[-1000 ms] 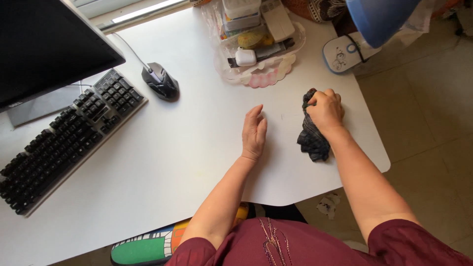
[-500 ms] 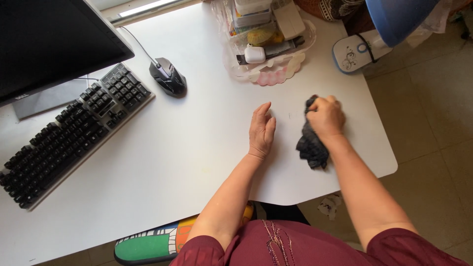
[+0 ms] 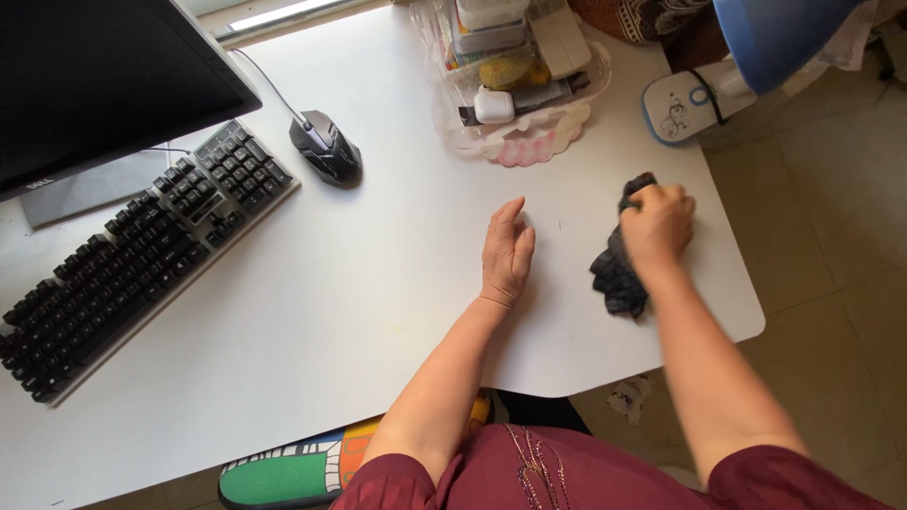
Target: The person wipes a white desk surface with a dark cloth, moving a plastic container and a computer mouse to reach different areas. They continue wiping around the keyboard and monitor base, then wipe the area under the keyboard after moving it aside.
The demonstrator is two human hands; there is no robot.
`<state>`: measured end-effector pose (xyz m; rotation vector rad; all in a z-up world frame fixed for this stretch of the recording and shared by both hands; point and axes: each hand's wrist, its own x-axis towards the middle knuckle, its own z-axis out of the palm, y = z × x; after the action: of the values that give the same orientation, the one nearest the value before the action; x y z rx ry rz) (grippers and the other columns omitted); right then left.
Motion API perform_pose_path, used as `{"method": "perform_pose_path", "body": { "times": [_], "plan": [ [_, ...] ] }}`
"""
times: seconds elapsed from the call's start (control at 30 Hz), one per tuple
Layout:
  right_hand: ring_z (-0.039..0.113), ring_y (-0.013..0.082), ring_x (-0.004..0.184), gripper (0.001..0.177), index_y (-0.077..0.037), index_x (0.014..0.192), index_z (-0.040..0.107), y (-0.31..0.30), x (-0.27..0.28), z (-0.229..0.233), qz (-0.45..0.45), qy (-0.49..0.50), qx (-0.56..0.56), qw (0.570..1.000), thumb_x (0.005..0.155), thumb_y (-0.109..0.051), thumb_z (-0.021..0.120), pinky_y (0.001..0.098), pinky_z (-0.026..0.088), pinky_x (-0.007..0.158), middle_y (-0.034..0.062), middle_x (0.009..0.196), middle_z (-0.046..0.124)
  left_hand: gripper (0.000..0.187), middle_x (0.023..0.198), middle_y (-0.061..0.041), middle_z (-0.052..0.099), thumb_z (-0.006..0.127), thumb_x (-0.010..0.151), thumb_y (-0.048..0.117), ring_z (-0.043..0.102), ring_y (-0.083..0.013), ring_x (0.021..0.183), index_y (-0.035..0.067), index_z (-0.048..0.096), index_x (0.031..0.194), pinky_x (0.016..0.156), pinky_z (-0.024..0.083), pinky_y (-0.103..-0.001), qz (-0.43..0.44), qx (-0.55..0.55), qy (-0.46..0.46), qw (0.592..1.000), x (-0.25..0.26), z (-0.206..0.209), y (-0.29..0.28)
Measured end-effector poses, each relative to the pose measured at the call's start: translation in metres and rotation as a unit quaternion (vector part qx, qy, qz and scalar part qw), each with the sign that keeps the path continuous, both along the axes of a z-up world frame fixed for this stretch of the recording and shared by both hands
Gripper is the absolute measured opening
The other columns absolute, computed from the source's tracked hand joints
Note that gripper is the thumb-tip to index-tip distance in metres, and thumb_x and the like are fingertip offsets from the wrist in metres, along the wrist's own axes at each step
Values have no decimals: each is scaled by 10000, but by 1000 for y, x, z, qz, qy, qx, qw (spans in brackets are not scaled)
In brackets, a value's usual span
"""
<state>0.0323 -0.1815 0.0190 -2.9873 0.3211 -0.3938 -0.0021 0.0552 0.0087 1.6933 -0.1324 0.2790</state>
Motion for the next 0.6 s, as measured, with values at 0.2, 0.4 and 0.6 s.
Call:
{"method": "perform_pose_path", "body": {
  "times": [0.2,0.4,0.6],
  "plan": [
    [506,298,992,266,-219,1001,661,130,-28,5,212,-116,-24,970,740,-172,653,418,456,666,54,1074,530,511,1245,-86,485,393,942,439,506,-228,1187,137,436,1353,977,473,-313,0,31,-28,999,2,2,2],
    [609,261,821,233,-244,924,691,23,6,27,153,-144,-110,972,735,-111,662,373,500,698,22,941,583,504,1283,-113,455,427,946,392,465,-238,1227,125,414,1373,990,462,-318,-36,-11,17,999,0,-5,3],
    [620,458,970,321,-171,1097,711,-188,-29,9,-245,210,100,941,832,-246,548,467,502,734,168,1077,673,482,1309,-126,440,409,939,327,489,-269,1190,80,399,1353,993,445,-369,-47,-25,34,998,-3,10,2]
  ]
}}
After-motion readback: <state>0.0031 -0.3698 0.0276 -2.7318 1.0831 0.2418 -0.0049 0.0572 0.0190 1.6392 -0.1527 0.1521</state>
